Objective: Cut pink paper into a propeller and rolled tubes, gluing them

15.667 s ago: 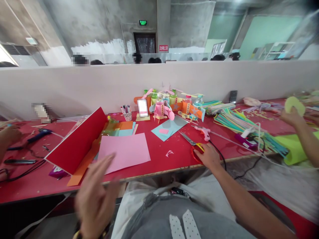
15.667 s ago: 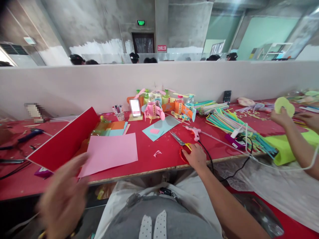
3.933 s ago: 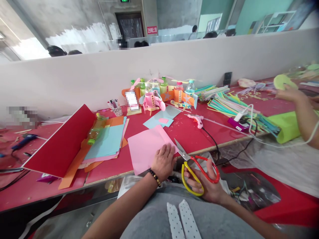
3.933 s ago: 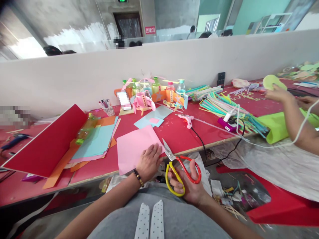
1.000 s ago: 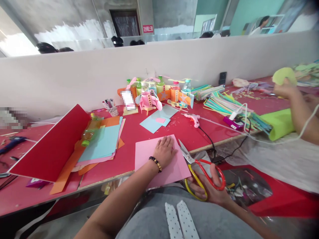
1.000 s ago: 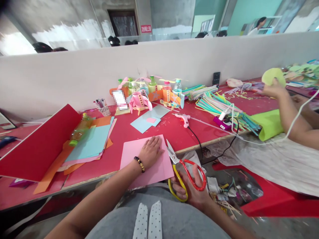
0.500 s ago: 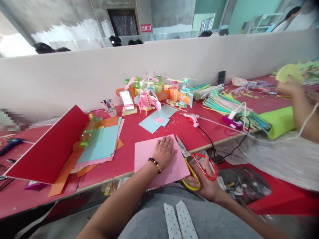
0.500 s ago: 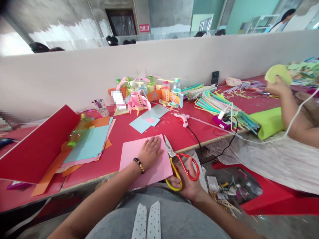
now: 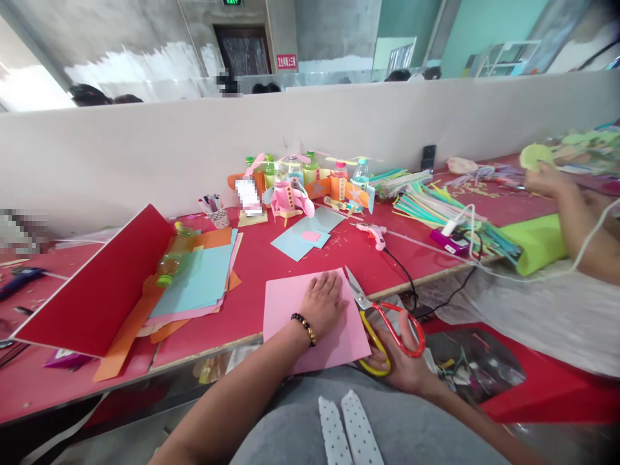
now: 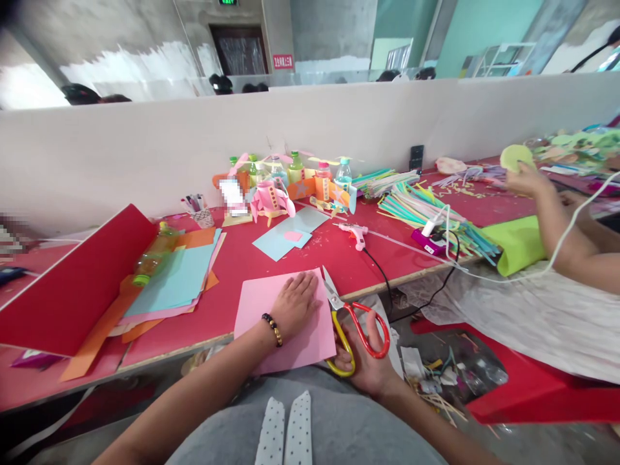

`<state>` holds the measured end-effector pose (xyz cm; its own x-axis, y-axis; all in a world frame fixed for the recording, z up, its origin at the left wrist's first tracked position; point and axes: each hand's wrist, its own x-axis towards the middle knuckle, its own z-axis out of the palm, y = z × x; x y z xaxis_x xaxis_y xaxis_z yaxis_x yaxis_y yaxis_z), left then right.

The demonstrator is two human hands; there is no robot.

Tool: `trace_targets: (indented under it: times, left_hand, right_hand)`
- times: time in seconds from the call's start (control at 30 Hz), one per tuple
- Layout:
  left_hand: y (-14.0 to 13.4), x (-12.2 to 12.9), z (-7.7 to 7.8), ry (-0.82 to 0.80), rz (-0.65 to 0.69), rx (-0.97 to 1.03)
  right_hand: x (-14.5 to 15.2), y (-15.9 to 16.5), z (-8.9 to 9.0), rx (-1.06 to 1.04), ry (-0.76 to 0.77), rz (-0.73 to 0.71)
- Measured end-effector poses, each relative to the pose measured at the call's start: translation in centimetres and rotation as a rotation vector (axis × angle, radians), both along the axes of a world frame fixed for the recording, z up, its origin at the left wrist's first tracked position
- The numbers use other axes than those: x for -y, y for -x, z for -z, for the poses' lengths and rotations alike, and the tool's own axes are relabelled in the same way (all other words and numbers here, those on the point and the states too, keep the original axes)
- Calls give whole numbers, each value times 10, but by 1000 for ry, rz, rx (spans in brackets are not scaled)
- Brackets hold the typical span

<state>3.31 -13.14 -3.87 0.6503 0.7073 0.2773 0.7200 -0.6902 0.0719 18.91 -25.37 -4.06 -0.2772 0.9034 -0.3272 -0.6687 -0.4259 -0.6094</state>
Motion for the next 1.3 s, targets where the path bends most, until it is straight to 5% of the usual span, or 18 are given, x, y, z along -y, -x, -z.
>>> trace_targets:
  times: [0.33,0.73,1.1,1.3]
  left_hand:
    - [1,1,-3,11,5,-3]
    - [1,2,-4,8,4,-12]
    - [1,4,-7,18,7,-18]
    - [5,0,-2,3,1,-12]
  right_hand:
    - [-14,1,4,230,-8,0]
    - [-21,-1,1,273,-37,-13]
    - [-32,-7,1,162,-47,19]
    - [-31,-5,-2,-108,-38,29]
